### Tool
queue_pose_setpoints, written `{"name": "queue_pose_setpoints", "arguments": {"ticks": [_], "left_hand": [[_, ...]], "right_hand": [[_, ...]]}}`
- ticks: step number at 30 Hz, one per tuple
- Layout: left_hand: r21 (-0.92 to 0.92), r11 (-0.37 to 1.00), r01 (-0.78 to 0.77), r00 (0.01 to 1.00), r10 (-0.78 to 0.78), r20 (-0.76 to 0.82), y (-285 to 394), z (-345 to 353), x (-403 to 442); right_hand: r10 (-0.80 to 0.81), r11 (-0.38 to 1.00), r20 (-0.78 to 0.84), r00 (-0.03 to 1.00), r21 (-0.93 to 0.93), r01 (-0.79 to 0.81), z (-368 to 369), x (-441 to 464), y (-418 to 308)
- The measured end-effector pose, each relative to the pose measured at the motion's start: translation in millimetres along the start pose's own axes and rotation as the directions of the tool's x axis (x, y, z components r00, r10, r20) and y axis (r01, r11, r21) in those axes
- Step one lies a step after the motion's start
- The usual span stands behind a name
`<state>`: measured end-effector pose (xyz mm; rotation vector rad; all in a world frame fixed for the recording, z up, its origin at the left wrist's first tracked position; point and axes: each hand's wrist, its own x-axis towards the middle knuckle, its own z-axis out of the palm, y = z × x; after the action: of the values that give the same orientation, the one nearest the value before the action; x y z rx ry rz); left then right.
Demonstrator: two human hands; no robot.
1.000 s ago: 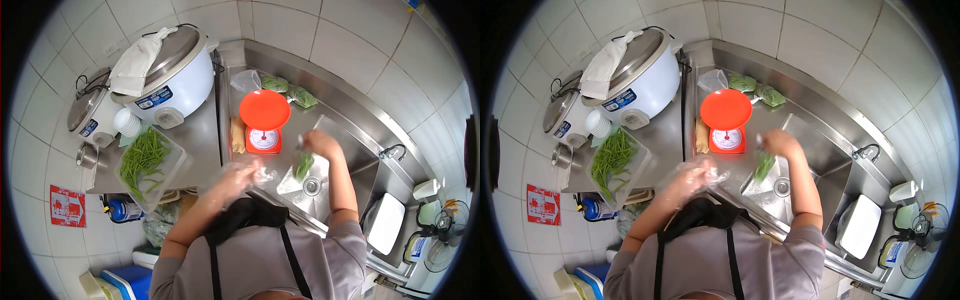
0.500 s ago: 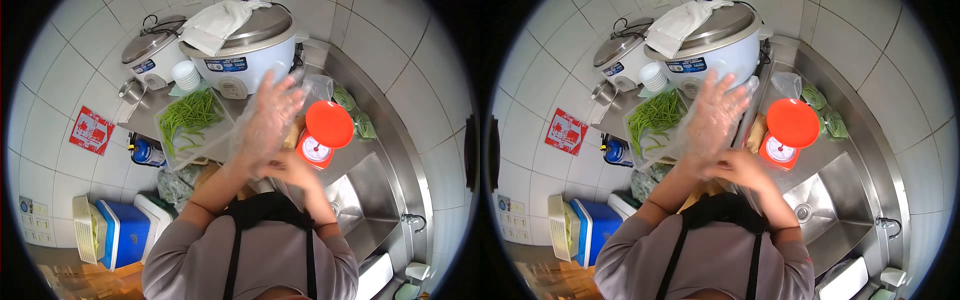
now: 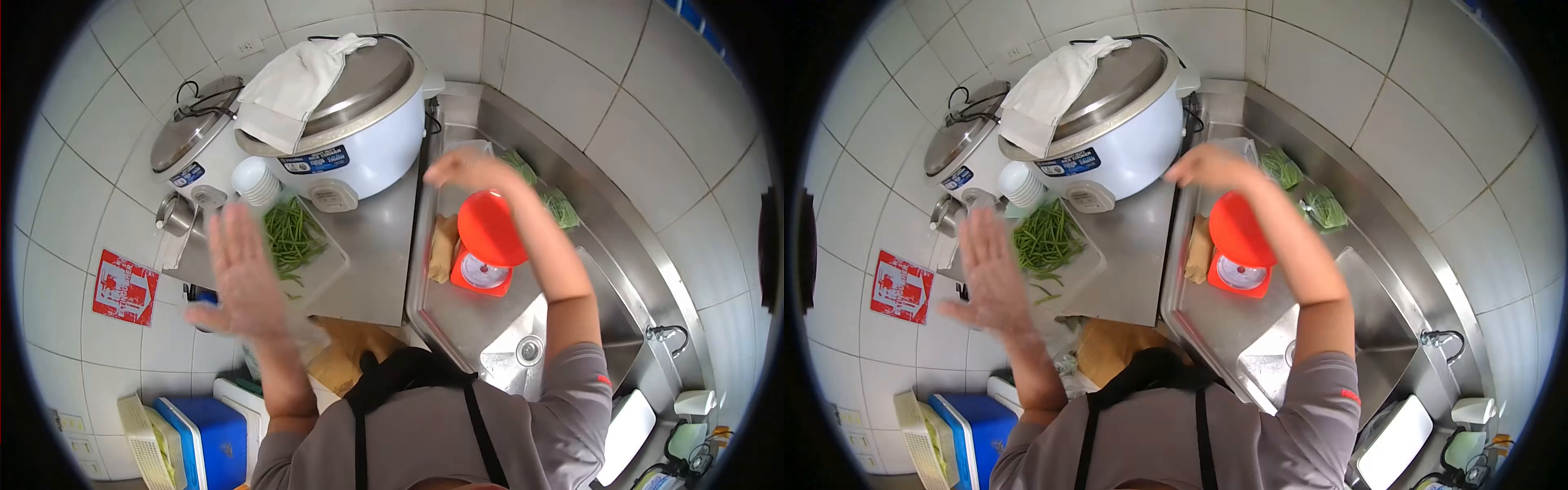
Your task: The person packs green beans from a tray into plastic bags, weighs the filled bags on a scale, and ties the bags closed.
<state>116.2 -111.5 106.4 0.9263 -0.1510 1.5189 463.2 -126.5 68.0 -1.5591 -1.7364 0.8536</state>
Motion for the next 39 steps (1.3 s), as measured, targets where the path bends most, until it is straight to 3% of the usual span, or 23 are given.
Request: {"name": "queue_pose_setpoints", "arguments": {"ticks": [1,3,4,7,9,10,11,13,15,17,18,20,21,23,24,25,27,31,34,36,37,38,39], "left_hand": [[0.056,0.998,-0.016,0.999,0.018,-0.045,14,-7,-1],[0.174,0.985,-0.002,0.988,0.028,-0.151,34,-17,-8],[0.227,0.974,0.027,0.978,0.021,-0.206,41,-22,-11],[0.402,0.904,0.146,0.972,-0.057,-0.227,55,-45,-19],[0.543,0.788,0.291,0.946,-0.153,-0.285,59,-55,-24],[0.606,0.689,0.398,0.909,-0.204,-0.365,55,-54,-23],[0.647,0.575,0.501,0.86,-0.246,-0.447,51,-52,-25],[0.714,0.445,0.541,0.841,-0.306,-0.447,37,-19,-32],[0.74,0.403,0.538,0.826,-0.426,-0.369,23,-14,-42],[0.657,0.483,0.578,0.805,-0.466,-0.366,-4,-3,-53],[0.967,0.236,0.091,0.903,-0.429,0.02,-16,-12,-49],[0.925,0.377,-0.042,0.963,-0.23,0.138,-43,-6,-58],[0.912,0.408,-0.035,0.969,-0.211,0.132,-43,-9,-59],[0.878,0.477,-0.038,0.977,-0.169,0.134,-43,-17,-55],[0.906,0.376,-0.195,0.979,0.022,0.202,-50,-35,-56],[0.926,0.27,-0.265,0.956,-0.052,0.288,-43,-51,-54],[0.908,0.065,-0.413,0.879,-0.234,0.417,-13,-84,-51],[0.947,-0.269,-0.178,0.958,-0.268,0.104,45,-103,-51],[0.847,-0.513,-0.135,0.983,-0.174,0.052,84,-118,-39],[0.774,-0.628,-0.086,0.995,-0.021,0.093,116,-153,-36],[0.766,-0.633,-0.112,0.972,0.09,0.217,136,-163,-34],[0.754,-0.642,-0.136,0.922,0.196,0.333,154,-171,-33],[0.75,-0.652,0.113,0.935,0.324,0.141,167,-180,-32]], "right_hand": [[0.211,0.911,-0.128,0.969,-0.334,-0.242,-34,11,7],[0.342,0.7,-0.019,0.939,-0.662,-0.268,-82,60,136],[0.376,0.685,0.027,0.926,-0.681,-0.258,-88,66,184],[0.387,0.683,-0.123,0.914,-0.628,-0.373,-66,63,237],[0.538,0.816,-0.092,0.838,-0.194,-0.545,-69,70,219],[0.607,0.794,-0.041,0.793,0.042,-0.606,-71,68,200],[0.548,0.833,-0.001,0.837,0.097,-0.545,-76,68,179],[0.449,0.877,0.01,0.893,0.185,-0.443,-88,61,118],[0.344,0.91,-0.047,0.938,0.262,-0.321,-74,40,37],[0.193,0.932,-0.086,0.977,0.329,-0.155,-24,11,-39],[0.108,0.936,-0.092,0.99,0.346,-0.07,11,-2,-68],[-0.025,0.9,-0.069,0.997,0.433,0.052,85,-20,-95],[-0.01,0.886,-0.03,0.999,0.463,0.023,115,-29,-106],[-0.186,0.944,-0.057,0.981,0.265,0.195,155,-33,-125],[-0.176,0.929,-0.071,0.982,0.319,0.19,169,-31,-126],[-0.163,0.909,-0.086,0.983,0.374,0.184,182,-26,-122],[-0.222,0.952,-0.059,0.973,0.204,0.229,198,-14,-117],[-0.212,0.976,-0.028,0.977,-0.063,0.21,223,11,-132],[-0.436,0.899,-0.063,0.898,-0.081,0.431,256,28,-165],[-0.377,0.888,-0.084,0.922,0.249,0.386,275,62,-169],[-0.345,0.845,-0.087,0.934,0.404,0.35,286,85,-167],[-0.322,0.864,-0.077,0.944,0.384,0.326,304,104,-163],[-0.301,0.88,-0.068,0.951,0.365,0.304,325,126,-157]]}}
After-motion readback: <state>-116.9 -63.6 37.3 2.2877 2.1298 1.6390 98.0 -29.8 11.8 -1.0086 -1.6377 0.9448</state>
